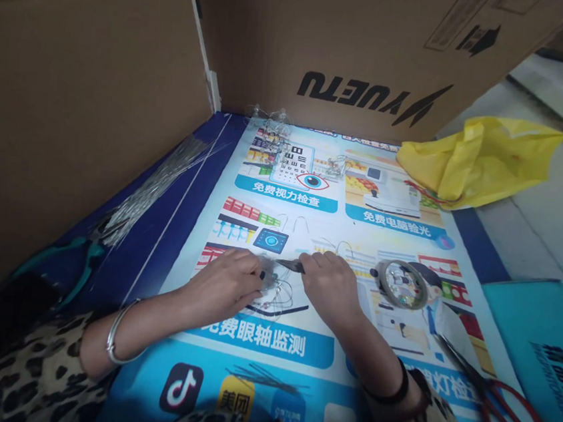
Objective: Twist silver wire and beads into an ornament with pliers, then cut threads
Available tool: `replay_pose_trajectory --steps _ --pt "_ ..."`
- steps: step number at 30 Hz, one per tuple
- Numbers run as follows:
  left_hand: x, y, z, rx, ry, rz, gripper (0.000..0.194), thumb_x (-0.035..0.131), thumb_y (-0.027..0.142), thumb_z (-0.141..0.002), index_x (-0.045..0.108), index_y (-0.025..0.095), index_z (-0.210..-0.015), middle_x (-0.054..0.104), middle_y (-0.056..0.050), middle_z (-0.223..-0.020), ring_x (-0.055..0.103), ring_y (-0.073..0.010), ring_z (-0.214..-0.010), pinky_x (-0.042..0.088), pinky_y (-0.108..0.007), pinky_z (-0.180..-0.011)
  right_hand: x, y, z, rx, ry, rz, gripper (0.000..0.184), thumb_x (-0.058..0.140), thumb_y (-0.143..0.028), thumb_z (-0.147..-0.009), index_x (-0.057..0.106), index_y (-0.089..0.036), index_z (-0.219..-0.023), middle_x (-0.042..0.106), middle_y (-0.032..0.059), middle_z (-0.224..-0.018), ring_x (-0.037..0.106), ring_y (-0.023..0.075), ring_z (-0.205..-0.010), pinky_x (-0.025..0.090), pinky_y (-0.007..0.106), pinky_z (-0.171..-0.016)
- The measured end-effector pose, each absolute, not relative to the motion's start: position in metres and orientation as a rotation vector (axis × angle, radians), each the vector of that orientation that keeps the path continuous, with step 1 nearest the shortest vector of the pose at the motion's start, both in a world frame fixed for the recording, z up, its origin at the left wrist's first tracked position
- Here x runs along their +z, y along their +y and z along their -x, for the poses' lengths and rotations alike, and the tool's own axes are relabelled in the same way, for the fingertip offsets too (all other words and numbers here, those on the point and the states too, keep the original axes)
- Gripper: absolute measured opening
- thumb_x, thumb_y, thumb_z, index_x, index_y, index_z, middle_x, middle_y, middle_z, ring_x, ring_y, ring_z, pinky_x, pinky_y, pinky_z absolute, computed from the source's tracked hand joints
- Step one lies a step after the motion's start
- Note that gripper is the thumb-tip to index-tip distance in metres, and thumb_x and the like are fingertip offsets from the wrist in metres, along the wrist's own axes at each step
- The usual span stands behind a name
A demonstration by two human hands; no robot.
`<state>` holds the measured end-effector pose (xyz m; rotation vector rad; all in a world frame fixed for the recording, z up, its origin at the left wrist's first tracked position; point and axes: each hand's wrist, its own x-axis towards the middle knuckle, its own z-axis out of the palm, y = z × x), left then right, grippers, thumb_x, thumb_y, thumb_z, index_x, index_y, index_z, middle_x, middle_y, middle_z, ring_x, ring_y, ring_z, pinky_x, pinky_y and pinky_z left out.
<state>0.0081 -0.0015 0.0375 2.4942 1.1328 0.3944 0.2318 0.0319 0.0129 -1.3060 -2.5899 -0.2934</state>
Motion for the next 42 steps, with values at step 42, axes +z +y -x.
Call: replay_pose_trajectory --steps 42 --pt "0.019 0.007 0.004 0.806 1.26 -2.125 0.013 0.048 0.025 -0.09 0.059 0.018 -0.087 0.061 -0.004 -0.081 0.056 -0.0143 -0.08 0.046 -0.028 -0.071 0.012 0.033 -0.23 -0.187 -2.594 1.332 0.02 0.047 -0.007 -0.079 0.063 -0.018 -0.079 0.058 0.0025 -0.067 0.045 0.0169 -0.07 0.027 0.03 -0.066"
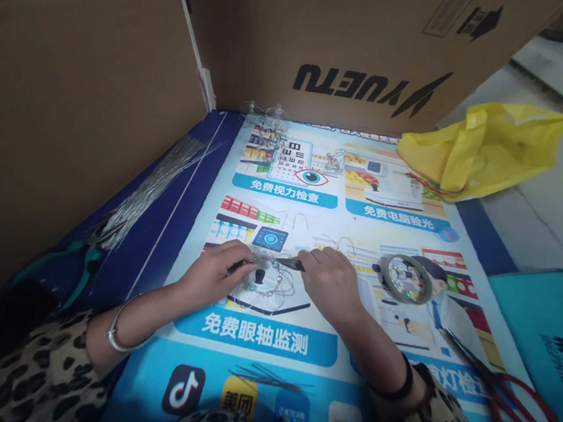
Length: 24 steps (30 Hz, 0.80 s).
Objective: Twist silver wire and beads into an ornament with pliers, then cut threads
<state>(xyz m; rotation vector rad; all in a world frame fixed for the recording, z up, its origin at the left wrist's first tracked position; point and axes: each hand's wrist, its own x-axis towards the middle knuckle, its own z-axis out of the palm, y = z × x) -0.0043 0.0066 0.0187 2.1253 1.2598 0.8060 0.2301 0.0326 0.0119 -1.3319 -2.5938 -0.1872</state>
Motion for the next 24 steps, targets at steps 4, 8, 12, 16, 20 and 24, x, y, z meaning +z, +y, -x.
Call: replay_pose_trajectory --steps 4,8,12,16,20,24 --pt "0.019 0.012 0.006 0.853 1.26 -2.215 0.012 0.051 0.023 -0.087 0.061 0.018 -0.088 0.06 -0.008 -0.103 0.054 -0.0189 -0.1 0.046 -0.035 -0.084 0.011 0.034 -0.231 -0.19 -2.58 1.327 0.018 0.049 -0.008 -0.078 0.063 -0.018 -0.079 0.058 0.0022 -0.067 0.046 0.0171 -0.07 0.027 0.03 -0.066" --pt "0.02 0.02 0.007 0.814 1.193 -2.268 0.012 0.05 0.022 -0.087 0.062 0.019 -0.088 0.061 -0.008 -0.114 0.054 -0.0199 -0.106 0.042 -0.04 -0.091 0.011 0.034 -0.231 -0.223 -2.566 1.316 0.015 0.051 -0.01 -0.078 0.063 -0.018 -0.079 0.058 0.0019 -0.066 0.046 0.0176 -0.07 0.027 0.03 -0.066" --pt "0.022 0.029 0.008 0.694 1.086 -2.251 0.016 0.048 0.022 -0.088 0.063 0.019 -0.082 0.061 -0.007 -0.118 0.053 -0.0189 -0.111 0.04 -0.039 -0.094 0.009 0.035 -0.232 -0.226 -2.553 1.314 0.016 0.051 -0.008 -0.077 0.063 -0.018 -0.077 0.058 0.0016 -0.065 0.046 0.0172 -0.069 0.028 0.029 -0.066" --pt "0.024 0.038 0.01 0.575 0.948 -2.277 0.019 0.048 0.023 -0.088 0.064 0.02 -0.078 0.062 -0.005 -0.116 0.056 -0.0176 -0.105 0.04 -0.036 -0.092 0.008 0.036 -0.233 -0.202 -2.529 1.332 0.018 0.052 -0.008 -0.075 0.064 -0.019 -0.081 0.06 0.0014 -0.067 0.047 0.017 -0.071 0.028 0.028 -0.067" --pt "0.024 0.044 0.01 0.592 0.878 -2.269 0.021 0.048 0.025 -0.089 0.064 0.018 -0.078 0.065 -0.005 -0.107 0.056 -0.0164 -0.097 0.04 -0.032 -0.086 0.008 0.038 -0.234 -0.192 -2.528 1.328 0.016 0.054 -0.008 -0.074 0.064 -0.019 -0.081 0.06 0.0015 -0.068 0.048 0.0167 -0.071 0.029 0.028 -0.067" --pt "0.022 0.046 0.01 0.622 0.821 -2.251 0.02 0.049 0.028 -0.09 0.065 0.018 -0.085 0.066 -0.007 -0.103 0.055 -0.0182 -0.098 0.04 -0.032 -0.086 0.007 0.037 -0.235 -0.23 -2.505 1.307 0.017 0.053 -0.006 -0.074 0.064 -0.019 -0.079 0.059 0.0011 -0.067 0.047 0.0164 -0.07 0.028 0.028 -0.065"
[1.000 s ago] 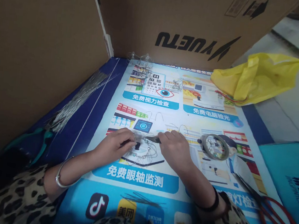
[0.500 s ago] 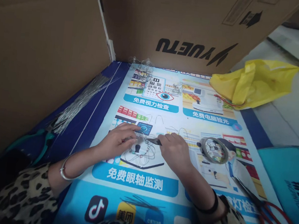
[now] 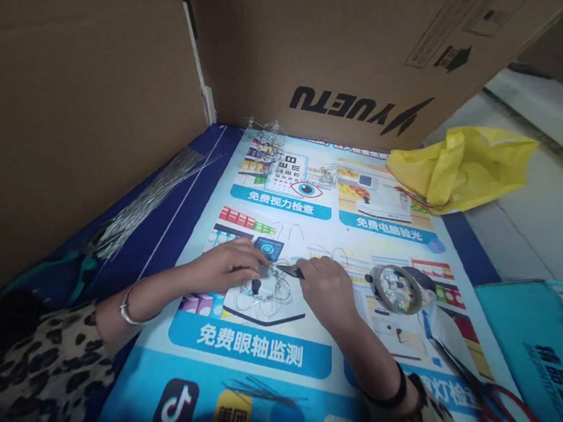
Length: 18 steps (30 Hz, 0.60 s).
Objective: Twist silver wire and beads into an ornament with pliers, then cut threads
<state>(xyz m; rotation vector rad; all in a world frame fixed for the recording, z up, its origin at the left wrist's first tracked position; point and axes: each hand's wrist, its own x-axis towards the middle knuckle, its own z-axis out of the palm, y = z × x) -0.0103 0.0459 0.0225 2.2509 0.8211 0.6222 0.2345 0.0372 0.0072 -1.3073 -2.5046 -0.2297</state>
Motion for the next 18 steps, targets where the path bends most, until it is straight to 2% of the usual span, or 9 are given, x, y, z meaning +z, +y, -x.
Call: replay_pose_trajectory --steps 11,18 --pt "0.0184 0.0496 0.0114 0.682 0.891 -2.256 0.017 0.054 0.031 -0.088 0.067 0.021 -0.089 0.069 -0.004 -0.101 0.058 -0.0177 -0.093 0.036 -0.033 -0.087 0.0066 0.0422 -0.233 -0.309 -2.5 1.253 0.014 0.054 -0.007 -0.075 0.061 -0.019 -0.073 0.057 0.0012 -0.063 0.045 0.0167 -0.067 0.026 0.03 -0.065" --pt "0.0186 0.0503 0.0079 0.748 0.983 -2.193 0.02 0.051 0.033 -0.089 0.068 0.02 -0.089 0.071 -0.003 -0.086 0.059 -0.0162 -0.083 0.042 -0.029 -0.077 0.0047 0.0457 -0.2307 -0.319 -2.482 1.235 0.012 0.054 -0.009 -0.075 0.062 -0.018 -0.074 0.056 0.0009 -0.063 0.044 0.0168 -0.067 0.026 0.03 -0.065"
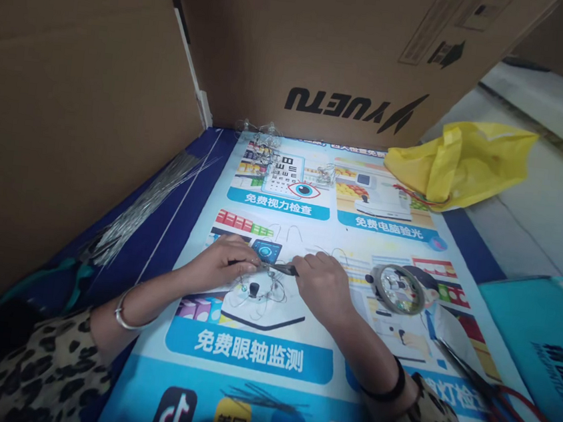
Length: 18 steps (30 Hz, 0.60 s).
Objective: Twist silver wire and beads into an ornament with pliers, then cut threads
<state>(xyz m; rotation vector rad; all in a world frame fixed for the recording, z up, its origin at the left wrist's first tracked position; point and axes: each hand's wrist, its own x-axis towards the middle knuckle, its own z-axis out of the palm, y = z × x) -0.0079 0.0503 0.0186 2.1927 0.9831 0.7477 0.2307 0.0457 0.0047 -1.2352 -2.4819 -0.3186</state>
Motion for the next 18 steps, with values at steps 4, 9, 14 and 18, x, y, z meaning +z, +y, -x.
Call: replay_pose_trajectory --steps 4,9,14,18 --pt "0.0196 0.0488 0.0081 0.708 1.031 -2.161 0.02 0.05 0.031 -0.089 0.066 0.02 -0.091 0.069 -0.002 -0.085 0.058 -0.0157 -0.08 0.042 -0.028 -0.073 0.004 0.0465 -0.2286 -0.346 -2.48 1.214 0.013 0.053 -0.009 -0.077 0.062 -0.018 -0.075 0.056 0.0013 -0.063 0.043 0.0168 -0.067 0.026 0.03 -0.064" --pt "0.0165 0.0467 0.0084 0.708 1.074 -2.175 0.02 0.049 0.029 -0.089 0.066 0.019 -0.091 0.068 -0.003 -0.084 0.058 -0.0153 -0.078 0.042 -0.028 -0.073 0.0022 0.0482 -0.2252 -0.407 -2.483 1.192 0.012 0.053 -0.01 -0.079 0.06 -0.019 -0.074 0.054 0.0011 -0.063 0.041 0.0172 -0.067 0.025 0.031 -0.064" --pt "0.016 0.046 0.008 0.709 1.098 -2.168 0.02 0.049 0.028 -0.089 0.067 0.019 -0.09 0.069 -0.002 -0.083 0.06 -0.0154 -0.078 0.042 -0.027 -0.073 -0.0005 0.0499 -0.2235 -0.465 -2.49 1.174 0.01 0.054 -0.013 -0.082 0.058 -0.019 -0.074 0.053 0.0015 -0.063 0.04 0.0179 -0.068 0.024 0.032 -0.064" --pt "0.0161 0.0461 0.0079 0.738 1.103 -2.151 0.019 0.049 0.028 -0.089 0.066 0.019 -0.088 0.07 -0.001 -0.082 0.06 -0.0145 -0.076 0.042 -0.026 -0.072 -0.0006 0.0511 -0.2231 -0.495 -2.492 1.167 0.01 0.053 -0.014 -0.083 0.059 -0.019 -0.078 0.053 0.002 -0.065 0.04 0.0179 -0.069 0.023 0.033 -0.064"
